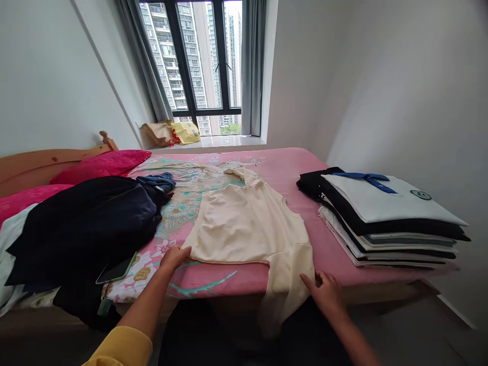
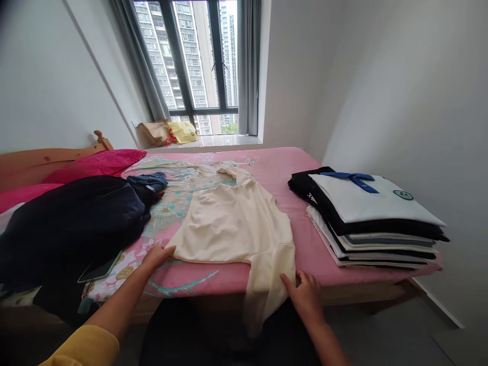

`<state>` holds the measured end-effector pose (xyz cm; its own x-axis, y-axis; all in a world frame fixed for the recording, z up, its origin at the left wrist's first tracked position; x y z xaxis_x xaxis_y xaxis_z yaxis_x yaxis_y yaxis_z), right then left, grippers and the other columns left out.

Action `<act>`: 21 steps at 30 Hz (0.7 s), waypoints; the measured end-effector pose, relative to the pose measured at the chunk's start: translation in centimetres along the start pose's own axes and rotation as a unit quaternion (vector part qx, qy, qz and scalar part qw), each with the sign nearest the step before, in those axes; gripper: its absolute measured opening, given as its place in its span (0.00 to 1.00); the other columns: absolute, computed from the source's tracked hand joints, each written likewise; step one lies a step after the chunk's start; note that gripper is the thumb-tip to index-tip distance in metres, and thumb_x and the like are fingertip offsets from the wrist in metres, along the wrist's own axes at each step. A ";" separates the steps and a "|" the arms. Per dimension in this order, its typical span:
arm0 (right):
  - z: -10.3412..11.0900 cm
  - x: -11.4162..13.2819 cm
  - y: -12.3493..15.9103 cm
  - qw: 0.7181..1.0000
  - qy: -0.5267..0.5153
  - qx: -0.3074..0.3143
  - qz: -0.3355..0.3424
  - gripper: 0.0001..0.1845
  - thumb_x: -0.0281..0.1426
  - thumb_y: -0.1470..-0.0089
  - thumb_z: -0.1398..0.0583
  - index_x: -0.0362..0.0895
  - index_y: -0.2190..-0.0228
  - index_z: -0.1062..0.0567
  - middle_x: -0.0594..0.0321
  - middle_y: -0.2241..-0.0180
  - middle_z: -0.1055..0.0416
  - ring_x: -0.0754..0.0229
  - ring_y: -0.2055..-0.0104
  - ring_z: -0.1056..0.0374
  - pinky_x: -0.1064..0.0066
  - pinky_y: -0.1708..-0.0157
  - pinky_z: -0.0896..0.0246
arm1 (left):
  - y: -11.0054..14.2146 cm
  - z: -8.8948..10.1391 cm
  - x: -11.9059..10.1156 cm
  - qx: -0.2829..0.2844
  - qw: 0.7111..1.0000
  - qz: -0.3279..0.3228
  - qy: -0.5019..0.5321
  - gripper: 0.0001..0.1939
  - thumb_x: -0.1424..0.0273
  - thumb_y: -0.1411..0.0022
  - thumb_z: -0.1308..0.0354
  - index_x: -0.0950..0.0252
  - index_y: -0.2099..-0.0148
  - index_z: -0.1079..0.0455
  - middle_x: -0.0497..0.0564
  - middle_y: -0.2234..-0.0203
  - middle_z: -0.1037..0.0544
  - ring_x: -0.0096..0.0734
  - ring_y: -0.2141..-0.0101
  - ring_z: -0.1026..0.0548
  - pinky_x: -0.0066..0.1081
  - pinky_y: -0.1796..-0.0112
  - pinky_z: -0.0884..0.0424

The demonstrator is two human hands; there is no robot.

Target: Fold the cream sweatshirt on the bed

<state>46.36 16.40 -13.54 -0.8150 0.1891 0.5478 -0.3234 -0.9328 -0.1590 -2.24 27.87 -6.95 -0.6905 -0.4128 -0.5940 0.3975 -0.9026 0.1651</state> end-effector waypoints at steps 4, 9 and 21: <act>1.2 2.5 -2.2 0.997 0.020 0.063 -0.045 0.22 0.49 0.50 0.48 0.43 0.70 0.28 0.52 0.67 0.28 0.50 0.62 0.34 0.64 0.63 0.43 | 0.9 -0.2 -1.0 0.016 0.999 0.004 0.041 0.12 0.59 0.52 0.45 0.63 0.73 0.32 0.50 0.82 0.28 0.36 0.76 0.27 0.30 0.76 0.35; 1.6 0.2 -2.3 0.980 -0.132 0.098 -0.111 0.20 0.41 0.46 0.56 0.45 0.78 0.33 0.61 0.79 0.31 0.58 0.72 0.36 0.70 0.73 0.46 | 3.6 1.2 2.5 -0.029 0.998 0.008 0.051 0.11 0.59 0.52 0.48 0.62 0.72 0.35 0.48 0.81 0.29 0.37 0.75 0.29 0.31 0.75 0.36; 3.3 -3.3 -8.5 0.989 -0.115 0.045 -0.082 0.20 0.47 0.48 0.51 0.44 0.69 0.30 0.60 0.71 0.27 0.58 0.69 0.33 0.70 0.70 0.43 | 3.9 1.8 7.3 -0.018 0.999 0.029 -0.042 0.26 0.50 0.53 0.49 0.61 0.57 0.33 0.53 0.66 0.22 0.45 0.64 0.24 0.36 0.64 0.32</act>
<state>53.38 22.70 -11.32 -0.6200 0.2756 0.7347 -0.3904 -0.9205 0.0158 -6.85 21.11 -9.19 -0.7130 -0.4742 -0.5165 0.4587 -0.8726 0.1679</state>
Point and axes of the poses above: each hand's wrist, its own y-axis away from the middle knuckle, its own z-axis out of the back of the hand, x = y × z, the point moved 1 cm from there along -y, towards the middle knuckle
